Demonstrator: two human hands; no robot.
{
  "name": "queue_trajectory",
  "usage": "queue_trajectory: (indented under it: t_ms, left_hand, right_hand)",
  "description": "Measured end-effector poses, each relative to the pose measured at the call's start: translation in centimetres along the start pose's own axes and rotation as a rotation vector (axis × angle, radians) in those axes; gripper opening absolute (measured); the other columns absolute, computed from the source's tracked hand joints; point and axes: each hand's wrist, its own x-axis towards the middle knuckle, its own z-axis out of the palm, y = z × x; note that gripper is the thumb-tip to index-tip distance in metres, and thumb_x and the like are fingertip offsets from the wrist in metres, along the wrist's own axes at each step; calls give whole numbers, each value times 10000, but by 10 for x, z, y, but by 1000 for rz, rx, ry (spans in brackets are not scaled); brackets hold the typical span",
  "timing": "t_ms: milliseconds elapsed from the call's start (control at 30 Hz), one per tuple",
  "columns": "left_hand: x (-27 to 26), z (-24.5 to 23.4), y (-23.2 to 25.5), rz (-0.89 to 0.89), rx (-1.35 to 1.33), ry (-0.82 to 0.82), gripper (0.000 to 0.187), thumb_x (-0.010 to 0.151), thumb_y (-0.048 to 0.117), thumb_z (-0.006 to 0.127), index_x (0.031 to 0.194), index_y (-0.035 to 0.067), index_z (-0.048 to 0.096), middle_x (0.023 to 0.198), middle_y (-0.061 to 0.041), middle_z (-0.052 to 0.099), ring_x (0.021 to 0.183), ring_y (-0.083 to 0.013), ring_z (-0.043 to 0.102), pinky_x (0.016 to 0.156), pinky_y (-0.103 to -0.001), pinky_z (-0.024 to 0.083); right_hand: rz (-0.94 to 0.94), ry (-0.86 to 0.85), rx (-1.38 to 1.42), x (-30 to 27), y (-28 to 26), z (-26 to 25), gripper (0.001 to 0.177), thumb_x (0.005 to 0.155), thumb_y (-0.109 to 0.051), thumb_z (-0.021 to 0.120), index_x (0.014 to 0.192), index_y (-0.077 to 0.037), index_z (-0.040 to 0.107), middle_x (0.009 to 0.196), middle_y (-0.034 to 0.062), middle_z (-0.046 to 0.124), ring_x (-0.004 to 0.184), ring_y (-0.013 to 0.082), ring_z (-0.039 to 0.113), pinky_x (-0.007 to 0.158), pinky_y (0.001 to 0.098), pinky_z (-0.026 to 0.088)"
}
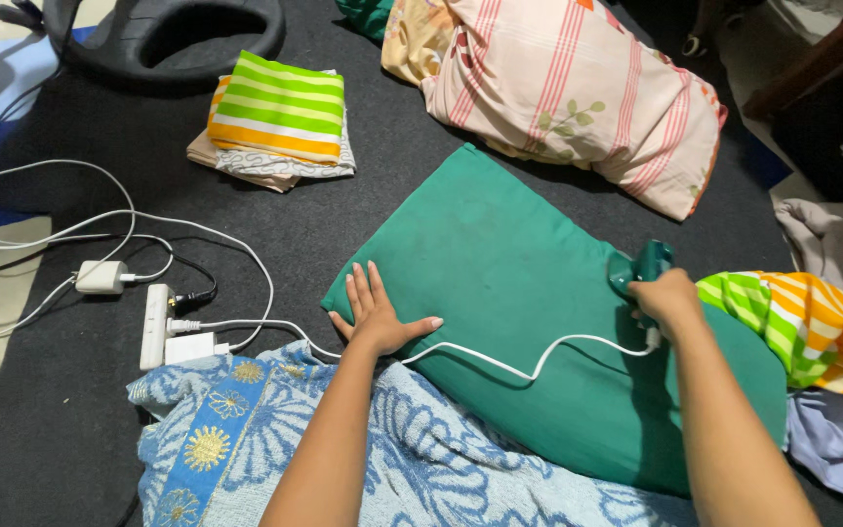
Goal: The person irons a green pillow on the floor using a handheld steamer, then places a patterned pillowcase over it and irons the pillowcase to smooth it out.
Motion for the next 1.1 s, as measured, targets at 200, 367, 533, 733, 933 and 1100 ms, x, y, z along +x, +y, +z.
queue_trajectory:
  t_ms: [200, 367, 533, 733, 933, 1100]
  left_hand:
    - [2, 1, -1, 3, -2, 0, 1671, 497, 835, 802, 1600, 156, -254, 1690, -111, -313, 1548, -242, -314, 1153, -744, -86]
    - [-1, 1, -1, 15, -21, 3, 1659, 513, 822, 808, 1602, 150, -249, 1693, -111, -307, 1555, -246, -304, 1153, -742, -92]
    - [-1, -1, -1, 21, -21, -10, 1635, 532, 818, 800, 1606, 164, -245, 1697, -112, -298, 1555, -261, -301, 1150, -744, -94]
    - [1, 1, -5, 45, -49, 3, 1639, 526, 820, 801, 1609, 169, -243, 1698, -104, -294, 1556, -249, -294, 1152, -742, -99]
    - [0, 1, -5, 50, -61, 26, 1645, 510, 821, 810, 1607, 173, -229, 1702, -99, -286, 1559, -237, -282, 1159, -736, -94]
    - [2, 1, -3, 24, -28, -1, 1648, 514, 819, 810, 1604, 177, -246, 1696, -99, -297, 1556, -243, -296, 1156, -736, -87]
  right_hand:
    - [-102, -108, 219, -37, -93, 30, 383, 807, -145, 775, 1064, 105, 640, 823, 228, 725, 621, 289, 717, 516, 420, 579]
    - [-273, -152, 203, -76, -181, 57, 495, 775, -151, 784, 1149, 103, 584, 910, 230, 730, 648, 285, 738, 535, 426, 597]
    - [-532, -131, -66, -115, -216, 81, 663, 759, -208, 795, 1312, 23, 511, 1059, 319, 699, 936, 450, 709, 824, 479, 578]
    - [-462, -76, -195, -108, -192, 67, 742, 760, -199, 773, 1401, -6, 453, 1149, 323, 683, 1046, 473, 685, 915, 501, 554]
    - [-268, -8, -75, -103, -123, 34, 716, 755, -162, 750, 1397, -6, 473, 1019, 290, 722, 881, 413, 741, 805, 473, 590]
    - [-264, -33, 58, -94, -111, 34, 634, 755, -149, 740, 1321, 39, 525, 866, 228, 742, 648, 311, 746, 624, 423, 600]
